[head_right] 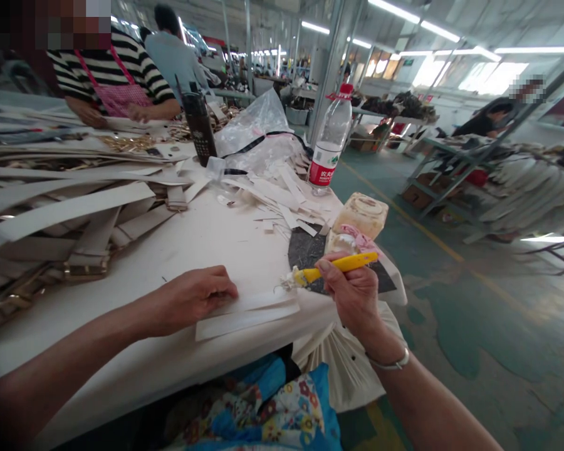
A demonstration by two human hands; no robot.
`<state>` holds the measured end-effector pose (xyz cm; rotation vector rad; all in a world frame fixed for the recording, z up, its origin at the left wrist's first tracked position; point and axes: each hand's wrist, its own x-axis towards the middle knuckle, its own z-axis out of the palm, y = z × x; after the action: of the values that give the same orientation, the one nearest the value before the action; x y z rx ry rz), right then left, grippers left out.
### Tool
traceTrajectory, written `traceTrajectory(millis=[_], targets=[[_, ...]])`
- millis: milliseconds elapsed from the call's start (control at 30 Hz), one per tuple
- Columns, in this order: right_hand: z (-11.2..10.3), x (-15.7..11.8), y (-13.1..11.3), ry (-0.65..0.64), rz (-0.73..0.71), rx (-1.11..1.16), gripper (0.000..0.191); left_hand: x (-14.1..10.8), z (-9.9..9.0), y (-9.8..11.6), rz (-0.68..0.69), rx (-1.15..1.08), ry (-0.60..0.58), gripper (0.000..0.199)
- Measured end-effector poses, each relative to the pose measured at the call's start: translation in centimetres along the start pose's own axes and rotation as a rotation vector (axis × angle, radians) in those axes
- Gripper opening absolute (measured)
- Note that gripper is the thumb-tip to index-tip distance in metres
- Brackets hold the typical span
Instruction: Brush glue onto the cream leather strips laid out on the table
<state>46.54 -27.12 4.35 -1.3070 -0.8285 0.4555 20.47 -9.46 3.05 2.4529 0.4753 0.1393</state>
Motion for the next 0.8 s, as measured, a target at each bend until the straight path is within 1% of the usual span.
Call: traceTrajectory(millis=[100, 200, 300, 367, 400, 467, 533, 567, 633, 700, 800], targets=[[-0.7, -0.1, -0.3, 0.071, -0.034, -0.028, 0.024, -0.5, 0.5, 0.1, -0.013, -0.026, 0.023, 0.026], [-1.6, -0.2, -1.7, 0.186, -0.086, -0.050, 0.028, -0.8, 0.3, 0.5, -0.027, -0.040, 0.027, 0.027], [-2.4, -0.6, -3.4, 0.313, -0.115, -0.021, 0.030, -0.1, -0.8, 0.7, -0.025, -0.016, 0.029, 0.031], [-2.6, -1.1, -4.2, 0.380, -0.122, 0.030, 0.031, 1.2, -2.3, 0.6, -0.026, 0.060, 0.021, 0.031], [-2.6, -1.3, -4.5, 0.411, -0.120, 0.073, 0.030, 2.3, -3.2, 0.5, -0.033, 0.130, 0.027, 0.031], [-2.2, -1.5, -4.9, 0.459, -0.112, 0.176, 0.029, 5.1, -5.3, 0.2, -0.075, 0.323, 0.102, 0.029], [-1.5, -1.6, -5.2, 0.474, -0.107, 0.260, 0.028, 8.7, -7.4, -0.3, -0.149, 0.507, 0.266, 0.029], [-1.1, -1.6, -5.2, 0.475, -0.107, 0.286, 0.028, 10.6, -8.3, -0.6, -0.176, 0.550, 0.331, 0.030], [-0.4, -1.3, -5.2, 0.465, -0.103, 0.308, 0.027, 14.5, -9.7, -1.5, -0.188, 0.590, 0.400, 0.032], [0.1, -1.0, -5.1, 0.462, -0.084, 0.306, 0.027, 18.1, -10.5, -2.5, -0.156, 0.618, 0.393, 0.034], [0.4, -0.6, -5.0, 0.485, -0.043, 0.265, 0.032, 22.4, -10.4, -4.2, -0.090, 0.662, 0.300, 0.032]])
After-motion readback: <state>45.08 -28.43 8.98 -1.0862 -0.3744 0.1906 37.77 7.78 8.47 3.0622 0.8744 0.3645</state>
